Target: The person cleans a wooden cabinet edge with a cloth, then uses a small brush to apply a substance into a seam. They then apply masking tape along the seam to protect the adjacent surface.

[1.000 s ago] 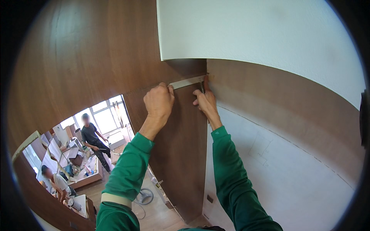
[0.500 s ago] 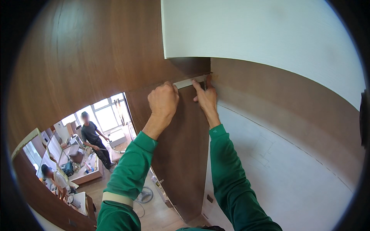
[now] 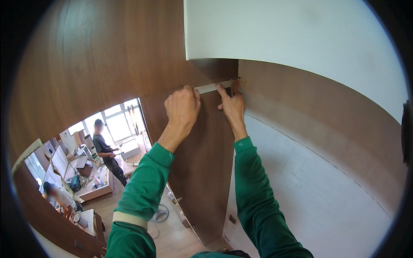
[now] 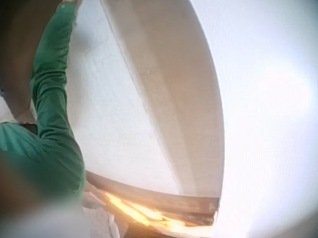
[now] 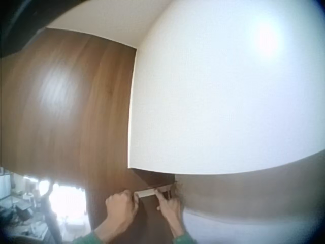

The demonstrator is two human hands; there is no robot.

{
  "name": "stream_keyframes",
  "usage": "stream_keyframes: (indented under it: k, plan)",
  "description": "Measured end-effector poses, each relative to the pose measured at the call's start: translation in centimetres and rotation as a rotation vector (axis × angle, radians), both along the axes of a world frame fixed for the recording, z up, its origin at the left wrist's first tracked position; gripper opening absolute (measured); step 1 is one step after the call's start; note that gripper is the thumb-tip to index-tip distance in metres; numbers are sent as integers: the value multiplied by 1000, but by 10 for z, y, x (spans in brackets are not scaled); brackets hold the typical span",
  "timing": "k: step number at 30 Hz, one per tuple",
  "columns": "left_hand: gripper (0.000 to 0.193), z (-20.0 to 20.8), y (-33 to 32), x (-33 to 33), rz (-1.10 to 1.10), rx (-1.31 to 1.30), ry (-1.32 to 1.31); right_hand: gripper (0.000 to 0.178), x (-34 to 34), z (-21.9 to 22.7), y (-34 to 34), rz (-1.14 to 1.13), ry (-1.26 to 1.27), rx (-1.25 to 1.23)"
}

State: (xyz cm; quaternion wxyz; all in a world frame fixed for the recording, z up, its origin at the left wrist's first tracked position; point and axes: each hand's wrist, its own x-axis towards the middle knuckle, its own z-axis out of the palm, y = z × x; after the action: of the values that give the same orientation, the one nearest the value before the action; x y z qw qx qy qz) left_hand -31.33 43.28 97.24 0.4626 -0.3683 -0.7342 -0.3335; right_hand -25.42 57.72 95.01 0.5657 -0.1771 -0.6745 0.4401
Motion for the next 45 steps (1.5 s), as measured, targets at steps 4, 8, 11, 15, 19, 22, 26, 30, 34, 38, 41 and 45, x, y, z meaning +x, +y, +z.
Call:
stream_keyframes:
  k: [4,8,11,15,19,22,26,30,34,38,41,45]
  plan:
    - [26,2,0,1,4,1,-13,93,-2,1,-1,-29,-8,0]
    - [26,3,-2,3,9,-7,34,93,0,2,-2,-35,12,2]
    - [26,2,-1,1,25,-15,45,93,-3,0,-3,-31,14,-9]
    - [26,2,-1,0,18,-9,60,93,-4,0,-3,-38,36,-27]
    - [26,3,-1,0,18,-14,13,95,-4,0,-3,-35,4,-36]
    - [25,2,-1,0,34,-8,68,97,-1,1,-4,-21,-50,-56]
    - [25,3,-2,3,20,-16,4,95,-2,-1,-6,-47,-8,-44]
    - [25,3,-3,5,-1,-21,-17,94,-5,-3,-2,-62,13,-31]
    - [26,3,-3,5,-4,-16,-13,93,-5,-2,-3,-60,26,-28]
    - [27,1,-3,-3,-2,-11,11,94,-5,1,-9,-51,18,-34]
    - [28,6,0,0,-4,-24,49,95,-23,-8,21,-173,60,113]
    - [23,-4,-5,-9,48,-111,89,89,-25,-19,10,-126,-23,36]
